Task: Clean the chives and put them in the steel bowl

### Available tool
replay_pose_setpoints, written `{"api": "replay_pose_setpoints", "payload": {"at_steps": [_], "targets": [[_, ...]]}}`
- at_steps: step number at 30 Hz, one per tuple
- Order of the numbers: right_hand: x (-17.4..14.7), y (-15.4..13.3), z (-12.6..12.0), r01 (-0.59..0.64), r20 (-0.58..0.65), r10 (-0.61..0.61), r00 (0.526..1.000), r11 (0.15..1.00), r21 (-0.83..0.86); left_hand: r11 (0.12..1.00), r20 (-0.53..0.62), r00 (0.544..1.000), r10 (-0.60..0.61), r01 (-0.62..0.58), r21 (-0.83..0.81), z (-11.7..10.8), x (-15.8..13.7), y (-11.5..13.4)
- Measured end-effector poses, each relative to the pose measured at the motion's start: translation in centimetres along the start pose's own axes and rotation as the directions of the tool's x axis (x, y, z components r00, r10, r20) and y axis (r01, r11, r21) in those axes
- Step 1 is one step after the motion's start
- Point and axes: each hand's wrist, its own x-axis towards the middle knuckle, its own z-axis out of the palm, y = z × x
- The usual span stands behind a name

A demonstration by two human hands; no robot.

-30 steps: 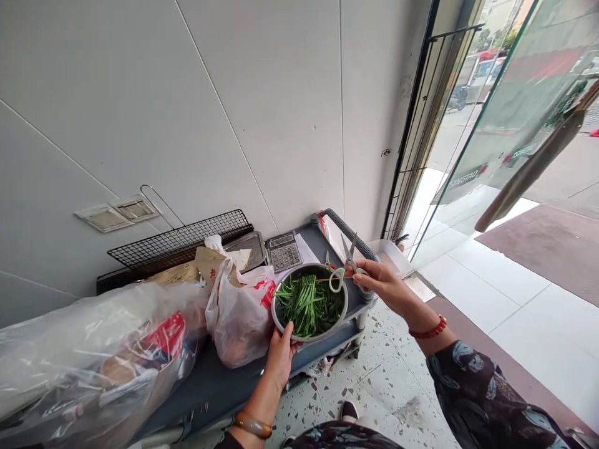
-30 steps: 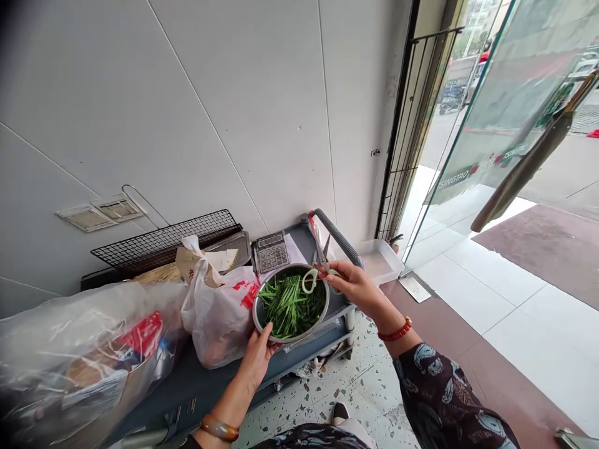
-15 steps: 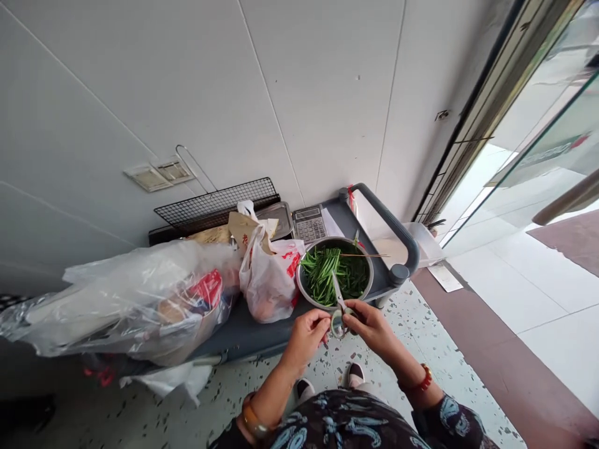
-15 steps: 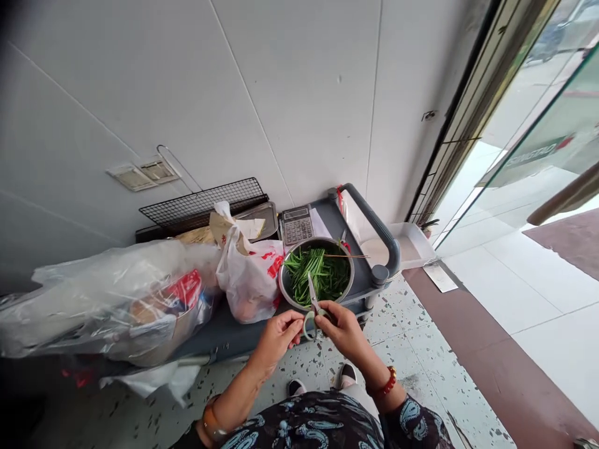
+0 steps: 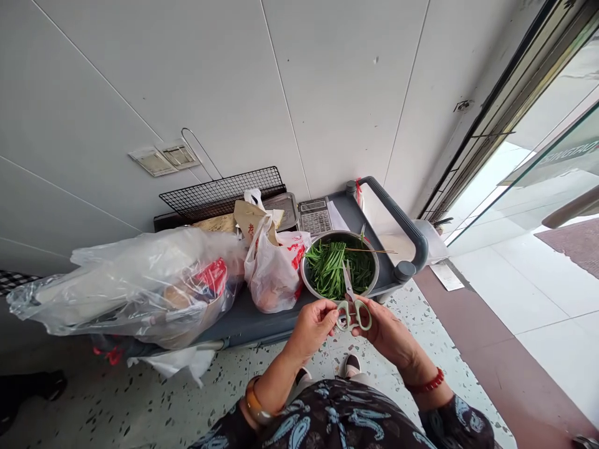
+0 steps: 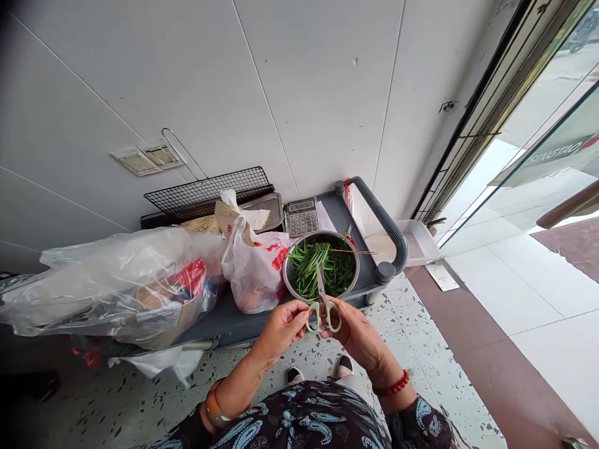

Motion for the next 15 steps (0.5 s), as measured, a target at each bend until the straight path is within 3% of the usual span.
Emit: {"api": "replay_pose_setpoints", "payload": {"at_steps": [4,10,15], "targets": [[-0.1,-0.2,0.0,-0.047,0.045,0.045,0.998,0.998,0.049,0.999,-0.004,1.000,0.009,-0.008,0.039,0.3,0.2,0.1],[-0.5,-0.5,0.9,0.020,0.050,-0.012,0.999,0.985,-0.170,0.927,0.030,0.982,0.188,-0.187,0.325,0.8,0.8,0.0],[-0.6,-1.7,0.1,0.065,-0.057,-0.073,0.996,0.990,-0.124,0.882,0.103,0.979,0.177,-0.204,0.424,2.3,3.2,-0.5]]}}
